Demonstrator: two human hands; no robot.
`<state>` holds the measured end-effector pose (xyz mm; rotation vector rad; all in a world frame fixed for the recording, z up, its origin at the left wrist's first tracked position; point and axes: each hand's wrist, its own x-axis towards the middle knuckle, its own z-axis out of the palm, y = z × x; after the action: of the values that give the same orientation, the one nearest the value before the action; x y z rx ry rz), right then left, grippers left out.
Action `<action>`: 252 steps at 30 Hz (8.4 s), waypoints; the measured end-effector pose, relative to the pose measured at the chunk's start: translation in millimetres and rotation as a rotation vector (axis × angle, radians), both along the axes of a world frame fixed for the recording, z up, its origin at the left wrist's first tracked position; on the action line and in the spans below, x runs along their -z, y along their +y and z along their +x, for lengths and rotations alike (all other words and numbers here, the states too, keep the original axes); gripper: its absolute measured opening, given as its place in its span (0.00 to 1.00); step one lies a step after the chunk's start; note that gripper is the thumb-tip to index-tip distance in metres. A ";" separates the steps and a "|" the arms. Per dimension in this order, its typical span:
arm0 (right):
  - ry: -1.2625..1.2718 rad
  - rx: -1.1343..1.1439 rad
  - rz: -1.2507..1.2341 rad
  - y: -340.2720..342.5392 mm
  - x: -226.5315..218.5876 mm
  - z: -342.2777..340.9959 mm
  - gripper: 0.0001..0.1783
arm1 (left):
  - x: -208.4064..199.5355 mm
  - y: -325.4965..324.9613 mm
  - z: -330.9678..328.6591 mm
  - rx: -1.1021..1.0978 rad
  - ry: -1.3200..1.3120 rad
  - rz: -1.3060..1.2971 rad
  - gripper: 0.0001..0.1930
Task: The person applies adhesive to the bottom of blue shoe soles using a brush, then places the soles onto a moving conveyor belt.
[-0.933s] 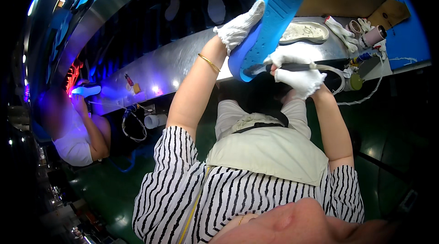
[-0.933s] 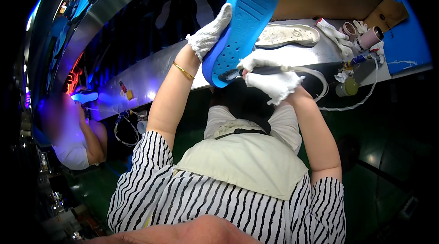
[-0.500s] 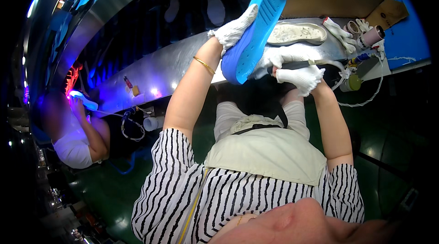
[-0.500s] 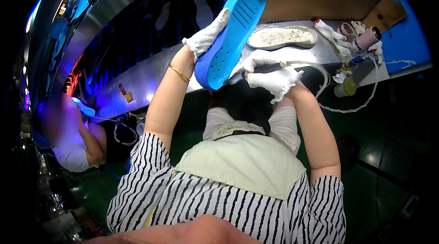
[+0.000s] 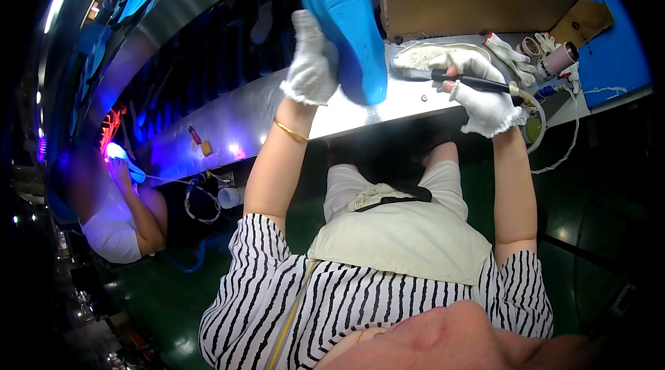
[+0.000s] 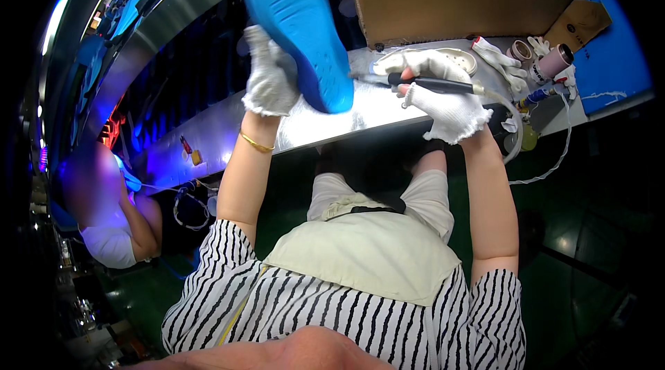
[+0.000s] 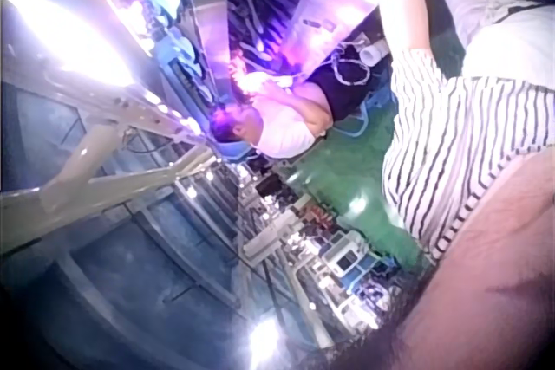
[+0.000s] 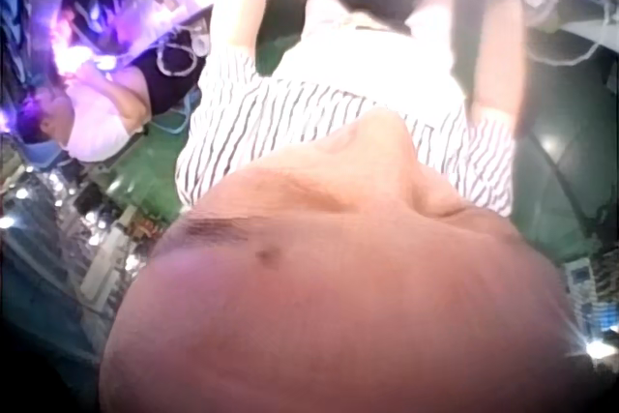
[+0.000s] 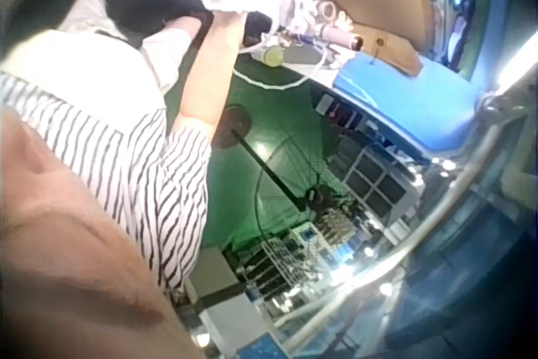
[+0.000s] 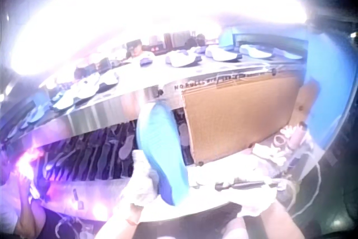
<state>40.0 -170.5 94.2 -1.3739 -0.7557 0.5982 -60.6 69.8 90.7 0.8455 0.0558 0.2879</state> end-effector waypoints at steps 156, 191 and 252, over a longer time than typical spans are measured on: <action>-0.145 -0.079 -0.049 8.4 21.0 -61.3 0.04 | 60.7 -52.4 11.6 0.169 -0.103 -0.436 0.42; -0.462 0.183 0.129 33.1 20.6 4.3 0.12 | 50.4 -72.2 -8.5 0.212 -0.030 -0.324 0.41; -0.353 0.256 0.071 -1.1 -11.5 -22.8 0.11 | -168.5 326.1 -12.8 1.461 -1.350 -3.023 0.16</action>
<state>17.2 -171.6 105.7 -1.5003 -0.8541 0.1260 -73.4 395.9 259.2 3.0995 1.3586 0.9292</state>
